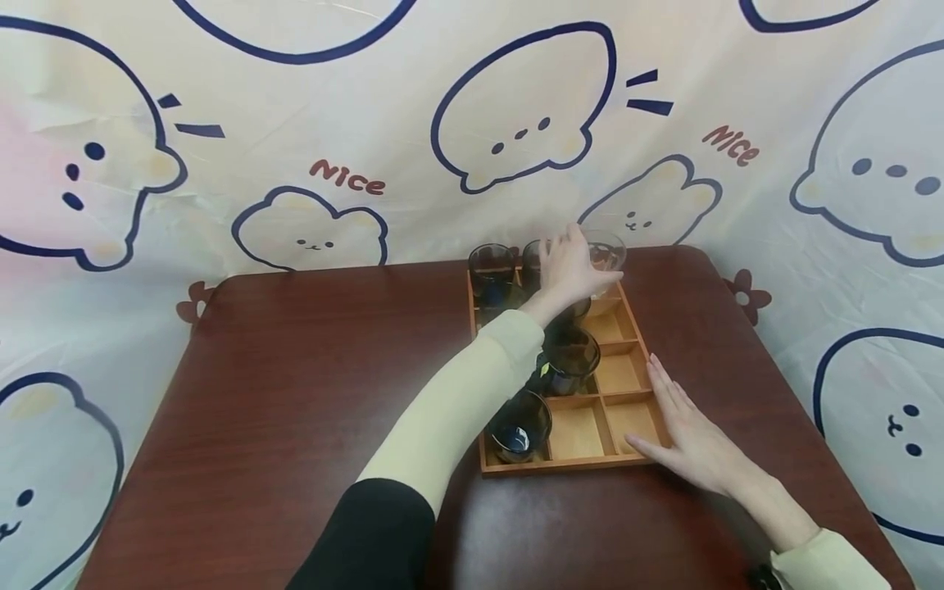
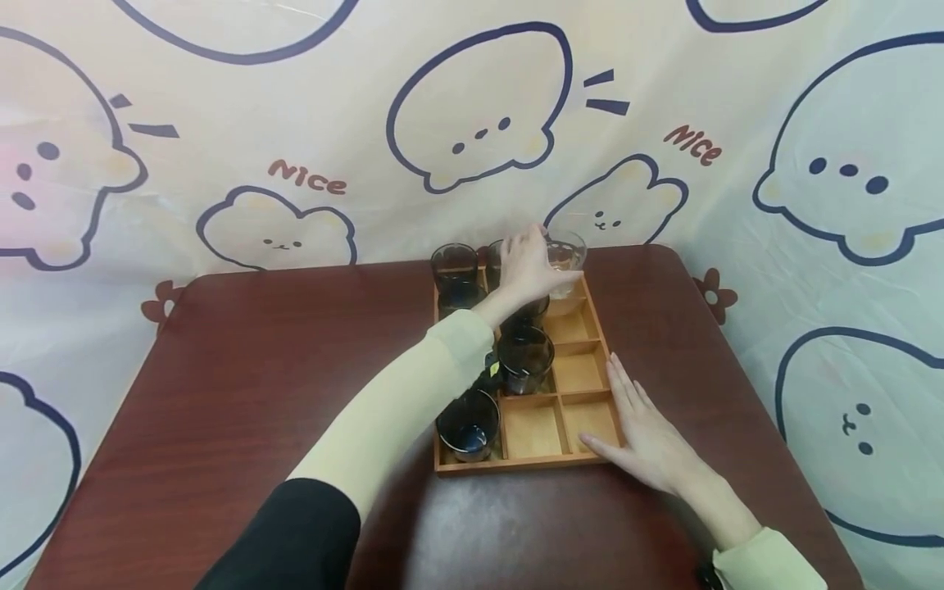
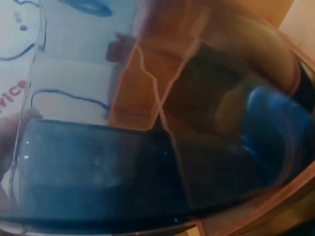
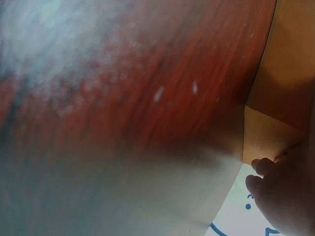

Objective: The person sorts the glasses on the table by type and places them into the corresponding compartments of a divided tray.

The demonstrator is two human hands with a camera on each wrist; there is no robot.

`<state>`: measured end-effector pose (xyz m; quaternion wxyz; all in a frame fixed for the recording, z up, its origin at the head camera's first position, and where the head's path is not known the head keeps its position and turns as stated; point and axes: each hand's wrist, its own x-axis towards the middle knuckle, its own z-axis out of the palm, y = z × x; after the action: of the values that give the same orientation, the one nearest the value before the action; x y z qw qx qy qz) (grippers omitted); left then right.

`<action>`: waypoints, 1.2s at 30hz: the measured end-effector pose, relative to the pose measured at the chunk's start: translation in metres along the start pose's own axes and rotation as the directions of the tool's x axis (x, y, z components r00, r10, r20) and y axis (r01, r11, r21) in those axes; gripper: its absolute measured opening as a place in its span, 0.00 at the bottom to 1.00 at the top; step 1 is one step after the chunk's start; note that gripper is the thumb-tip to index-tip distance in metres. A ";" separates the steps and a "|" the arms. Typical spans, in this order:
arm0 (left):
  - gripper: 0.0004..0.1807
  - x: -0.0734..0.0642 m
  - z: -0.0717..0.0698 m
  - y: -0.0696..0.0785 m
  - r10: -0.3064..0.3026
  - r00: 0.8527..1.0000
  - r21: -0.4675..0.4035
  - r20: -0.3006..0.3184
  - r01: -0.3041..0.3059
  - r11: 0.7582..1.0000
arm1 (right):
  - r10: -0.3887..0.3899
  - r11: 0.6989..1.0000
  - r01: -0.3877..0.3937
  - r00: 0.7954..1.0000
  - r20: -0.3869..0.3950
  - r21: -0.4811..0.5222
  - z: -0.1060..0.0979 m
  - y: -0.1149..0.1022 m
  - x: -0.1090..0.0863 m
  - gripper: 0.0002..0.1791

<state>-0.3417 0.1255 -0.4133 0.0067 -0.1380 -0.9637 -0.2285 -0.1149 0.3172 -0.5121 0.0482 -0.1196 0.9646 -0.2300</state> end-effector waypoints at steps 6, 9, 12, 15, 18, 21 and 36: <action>0.53 0.002 0.008 0.000 0.031 0.999 0.110 0.026 -0.033 0.993 | 0.011 1.000 -0.011 1.000 -0.001 0.009 0.001 0.002 -0.003 0.66; 0.50 0.002 0.010 -0.001 0.027 0.999 0.140 0.020 -0.029 0.990 | -0.005 1.000 0.005 1.000 0.000 0.004 0.002 0.002 -0.002 0.66; 0.47 0.003 0.010 -0.002 0.015 1.000 0.182 0.024 -0.019 0.983 | -0.019 1.000 0.019 1.000 -0.008 -0.004 0.003 0.002 0.000 0.67; 0.45 0.004 0.008 -0.001 0.002 0.999 0.221 0.051 -0.013 0.975 | -0.023 1.000 0.023 1.000 -0.011 -0.006 0.004 0.002 0.001 0.66; 0.42 0.005 0.005 0.001 -0.005 0.996 0.248 0.086 -0.016 0.969 | -0.023 1.000 0.023 1.000 -0.014 -0.003 0.004 0.002 0.000 0.66; 0.40 0.006 0.003 0.004 -0.010 0.994 0.258 0.108 -0.018 0.966 | -0.027 1.000 0.027 0.999 -0.022 -0.005 0.002 0.002 -0.001 0.66; 0.49 0.009 0.002 0.005 -0.063 0.982 0.292 0.178 0.008 0.956 | -0.050 0.999 0.050 0.998 -0.039 -0.007 0.003 0.000 0.000 0.66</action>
<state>-0.3485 0.1332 -0.4122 -0.0669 -0.1386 -0.9855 -0.0708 -0.1149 0.3158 -0.5144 0.0234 -0.1395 0.9628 -0.2304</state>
